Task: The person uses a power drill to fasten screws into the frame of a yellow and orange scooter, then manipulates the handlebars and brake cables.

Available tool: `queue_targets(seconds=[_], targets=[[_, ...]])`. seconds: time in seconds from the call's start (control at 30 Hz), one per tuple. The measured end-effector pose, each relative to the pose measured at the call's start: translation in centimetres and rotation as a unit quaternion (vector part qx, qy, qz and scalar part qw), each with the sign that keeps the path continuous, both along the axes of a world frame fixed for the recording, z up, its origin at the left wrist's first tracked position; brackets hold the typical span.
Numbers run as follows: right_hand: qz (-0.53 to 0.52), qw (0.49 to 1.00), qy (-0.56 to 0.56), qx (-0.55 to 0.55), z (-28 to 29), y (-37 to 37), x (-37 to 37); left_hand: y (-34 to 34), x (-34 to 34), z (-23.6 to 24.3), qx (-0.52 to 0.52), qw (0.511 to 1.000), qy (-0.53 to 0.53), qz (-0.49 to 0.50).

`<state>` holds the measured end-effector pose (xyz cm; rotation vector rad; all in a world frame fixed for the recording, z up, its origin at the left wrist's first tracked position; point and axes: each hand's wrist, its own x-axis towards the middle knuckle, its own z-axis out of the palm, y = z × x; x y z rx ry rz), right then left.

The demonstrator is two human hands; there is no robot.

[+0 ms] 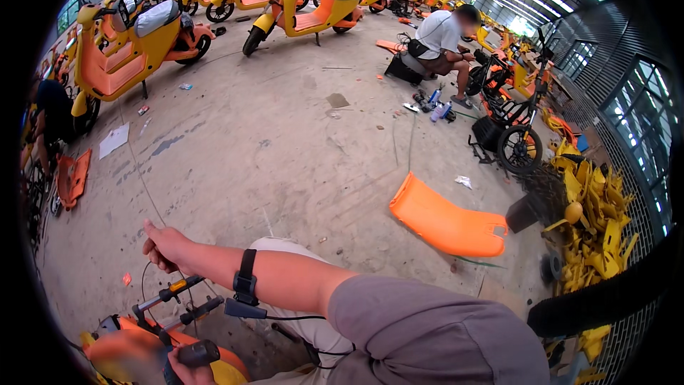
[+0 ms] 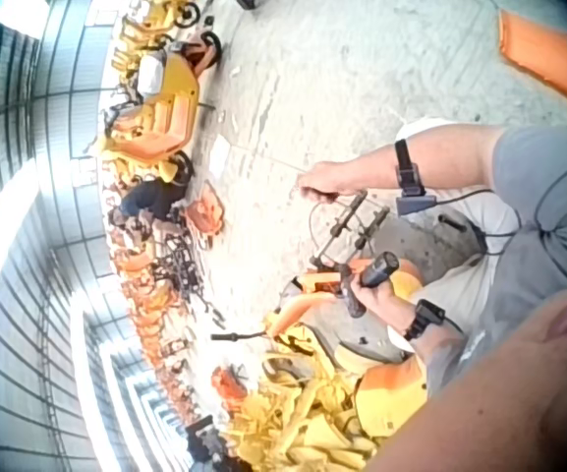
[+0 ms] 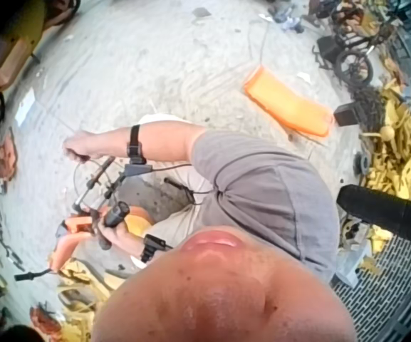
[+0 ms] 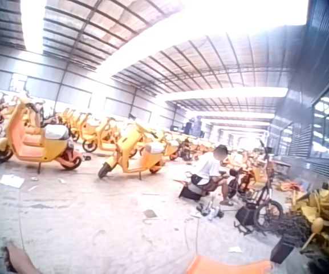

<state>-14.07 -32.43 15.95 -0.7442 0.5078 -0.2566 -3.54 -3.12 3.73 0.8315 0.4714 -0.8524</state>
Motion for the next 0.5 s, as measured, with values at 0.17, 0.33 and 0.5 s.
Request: queue_targets(seconds=[0.17,0.33,0.5], targets=[[-0.071,0.997,0.001,-0.025,-1.6,0.1,0.8,-0.7,-0.7,-0.1,0.023,0.999,-0.005,0.021],[-0.06,0.995,-0.01,-0.079,-1.5,0.1,0.9,-0.5,-0.5,0.0,0.025,1.0,-0.001,0.01],[0.097,0.992,0.041,-0.061,1.4,1.0,-0.7,0.0,0.0,0.0,0.024,1.0,-0.008,0.007]])
